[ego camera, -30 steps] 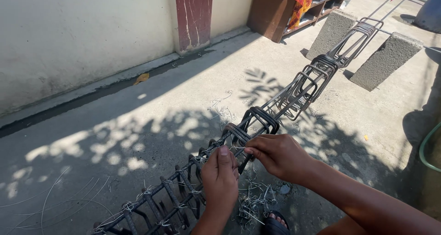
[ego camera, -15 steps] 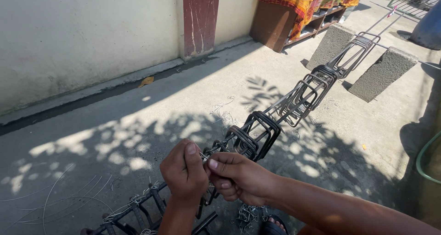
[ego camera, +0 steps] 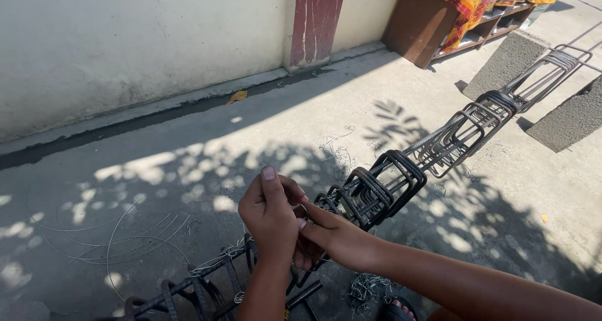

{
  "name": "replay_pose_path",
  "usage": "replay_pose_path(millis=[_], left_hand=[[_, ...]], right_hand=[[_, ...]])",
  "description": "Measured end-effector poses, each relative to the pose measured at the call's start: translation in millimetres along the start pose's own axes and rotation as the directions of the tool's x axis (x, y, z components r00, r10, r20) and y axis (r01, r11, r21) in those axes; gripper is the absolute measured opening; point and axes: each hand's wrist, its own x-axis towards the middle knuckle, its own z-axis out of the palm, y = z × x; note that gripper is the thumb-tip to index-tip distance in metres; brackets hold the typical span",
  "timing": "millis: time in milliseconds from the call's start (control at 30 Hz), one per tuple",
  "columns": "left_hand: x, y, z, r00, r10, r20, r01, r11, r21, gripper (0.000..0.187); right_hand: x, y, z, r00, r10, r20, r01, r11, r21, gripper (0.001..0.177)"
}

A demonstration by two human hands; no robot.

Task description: Tying rebar stirrups to longitudinal bars using wire and a manual twisting tool

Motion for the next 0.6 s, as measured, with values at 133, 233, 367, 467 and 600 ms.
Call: replay_pose_path(millis=[133, 233, 367, 467, 600], left_hand=[[6.9, 6.2, -7.4, 0.992, 0.047, 0.114, -0.06, 0.992, 0.113, 0.044], [13.3, 3.7, -15.1, 0.982, 0.069, 0.177, -0.107, 0.971, 0.215, 0.043], [13.4, -13.5, -26.3, 0.987, 0.09, 0.13, -0.129, 0.936, 0.327, 0.042], [10.3, -29.5, -30.6, 0.982, -0.144, 0.119, 0.126, 0.982, 0.143, 0.035], [-1.0, -23.7, -18.4, 0.943, -0.226, 0.245, 0.21, 0.974, 0.089, 0.039]], right_hand=[[0.8, 5.5, -1.1, 0.987, -0.051, 0.15, 0.057, 0.998, -0.038, 0.052], [-0.8, 6.6, 3.1, 0.982, -0.045, 0.182, 0.093, 0.96, -0.266, 0.04], [4.6, 18.6, -1.9, 0.996, -0.002, 0.091, 0.041, 0.902, -0.429, 0.034], [9.3, 13.1, -9.1, 0.996, -0.057, -0.073, 0.008, 0.839, -0.545, 0.043], [12.7, 8.1, -21.4, 0.979, -0.012, -0.203, -0.105, 0.824, -0.557, 0.037]])
